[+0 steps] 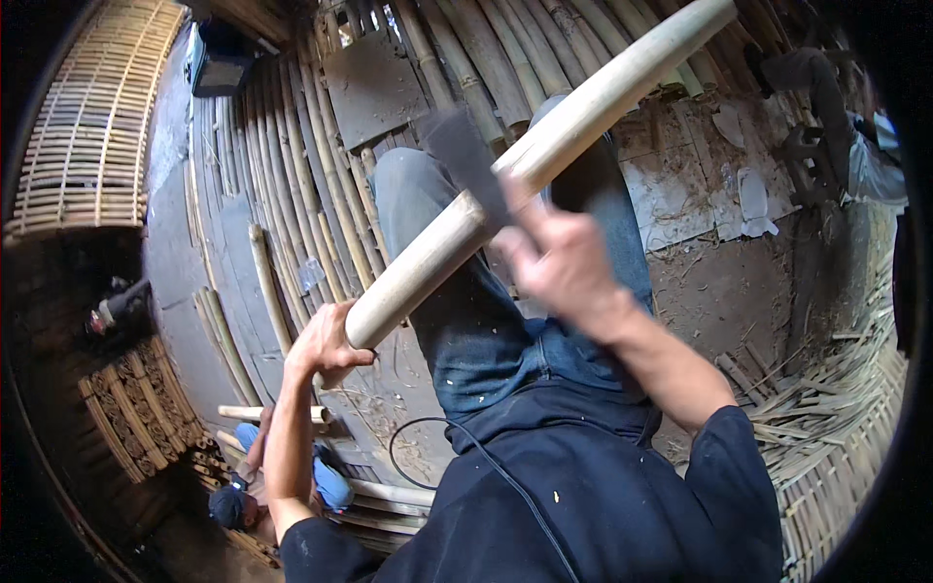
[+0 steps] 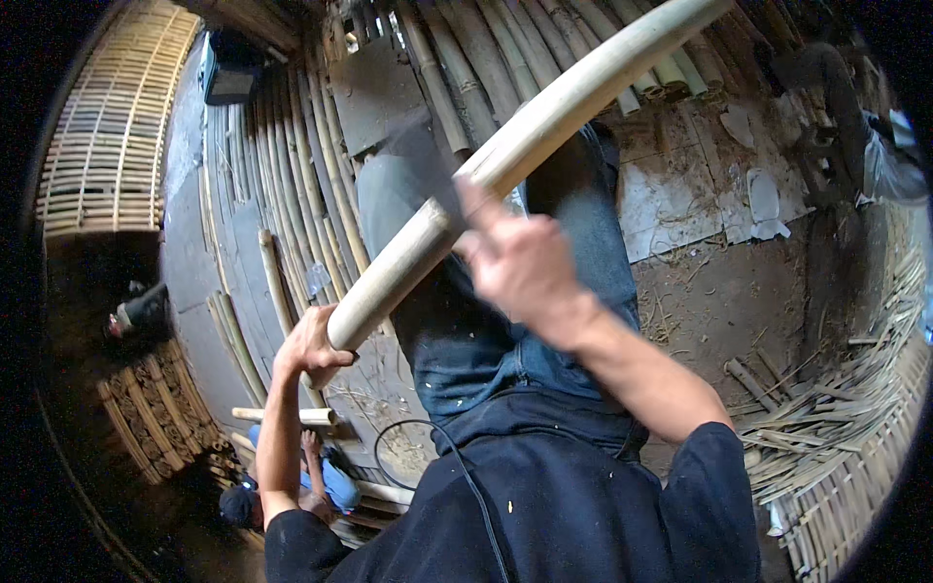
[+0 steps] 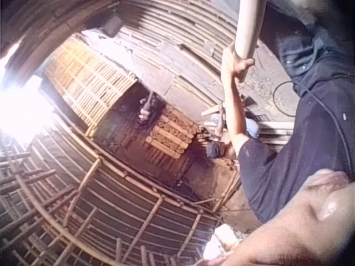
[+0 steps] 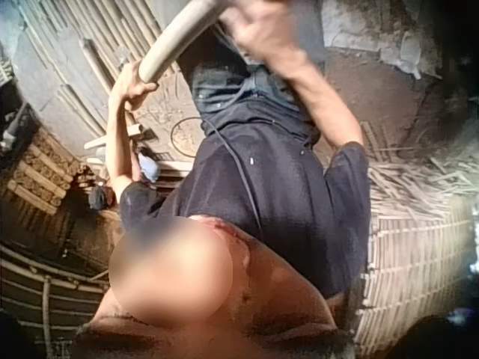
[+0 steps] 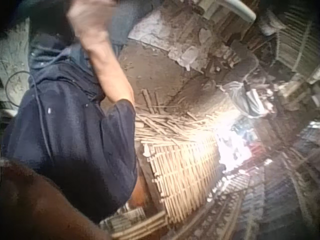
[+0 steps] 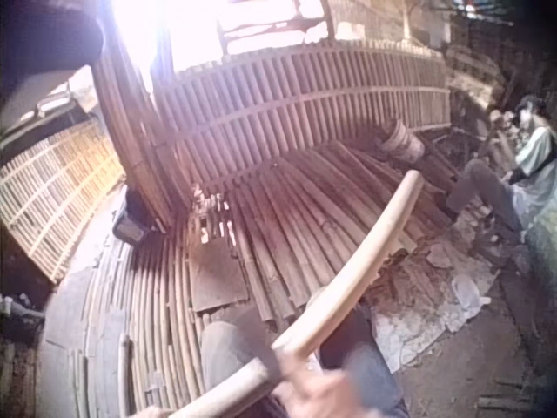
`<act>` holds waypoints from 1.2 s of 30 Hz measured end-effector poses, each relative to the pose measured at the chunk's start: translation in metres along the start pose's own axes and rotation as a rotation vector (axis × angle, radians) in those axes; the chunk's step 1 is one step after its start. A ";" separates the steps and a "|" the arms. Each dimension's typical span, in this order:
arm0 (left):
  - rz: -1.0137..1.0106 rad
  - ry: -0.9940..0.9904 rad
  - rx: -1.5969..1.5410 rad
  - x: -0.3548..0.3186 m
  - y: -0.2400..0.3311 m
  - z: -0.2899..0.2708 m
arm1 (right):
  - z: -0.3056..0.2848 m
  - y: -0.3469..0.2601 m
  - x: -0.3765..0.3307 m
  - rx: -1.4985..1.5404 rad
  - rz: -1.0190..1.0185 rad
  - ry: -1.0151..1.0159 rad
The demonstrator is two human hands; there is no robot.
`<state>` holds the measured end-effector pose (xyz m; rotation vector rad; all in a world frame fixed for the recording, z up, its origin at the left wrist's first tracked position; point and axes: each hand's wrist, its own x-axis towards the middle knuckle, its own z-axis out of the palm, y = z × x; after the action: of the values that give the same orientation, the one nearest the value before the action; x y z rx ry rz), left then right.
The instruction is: The recorder uses a large blade to shave and shape a bamboo pole in a workshop environment.
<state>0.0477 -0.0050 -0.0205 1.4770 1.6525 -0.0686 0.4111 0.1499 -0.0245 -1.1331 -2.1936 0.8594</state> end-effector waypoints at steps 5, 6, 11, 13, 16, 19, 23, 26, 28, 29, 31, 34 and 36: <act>-0.002 -0.127 -0.081 0.016 0.027 -0.020 | -0.037 0.038 0.022 0.008 0.108 0.231; 0.009 -0.130 -0.072 0.019 0.023 -0.020 | -0.023 0.024 0.015 -0.007 0.034 0.163; 0.088 0.083 0.053 0.010 0.002 -0.021 | 0.041 -0.037 -0.024 0.153 0.018 -0.345; 0.067 0.248 0.048 -0.002 0.010 -0.020 | 0.027 -0.029 -0.022 0.169 0.087 -0.329; -0.136 0.469 0.270 -0.020 0.019 0.005 | -0.006 0.005 -0.011 0.132 0.159 -0.011; -0.086 0.614 0.288 -0.045 -0.008 0.020 | -0.050 0.052 0.013 -0.022 0.207 0.232; 0.018 0.761 0.404 -0.108 -0.077 -0.002 | -0.114 0.115 0.048 -0.285 0.522 0.320; 0.004 0.777 0.469 -0.150 -0.114 -0.013 | -0.154 0.176 0.052 -0.379 0.604 0.404; -0.152 0.666 0.444 -0.165 -0.124 -0.022 | -0.179 0.211 0.036 -0.303 0.421 0.450; -0.227 0.683 0.406 -0.163 -0.126 -0.022 | -0.182 0.226 0.031 -0.251 0.343 0.474; -0.274 0.688 0.468 -0.157 -0.135 -0.015 | -0.171 0.190 0.030 -0.187 0.333 0.427; -0.290 0.729 0.424 -0.115 -0.137 0.004 | -0.138 0.122 0.022 -0.045 0.512 0.297; -0.295 0.733 0.429 -0.095 -0.125 -0.002 | -0.106 0.104 0.004 -0.100 0.279 0.288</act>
<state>-0.0664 -0.1128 -0.0215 1.6695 2.5722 -0.0481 0.5349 0.2314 -0.0298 -1.5353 -1.8880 0.6529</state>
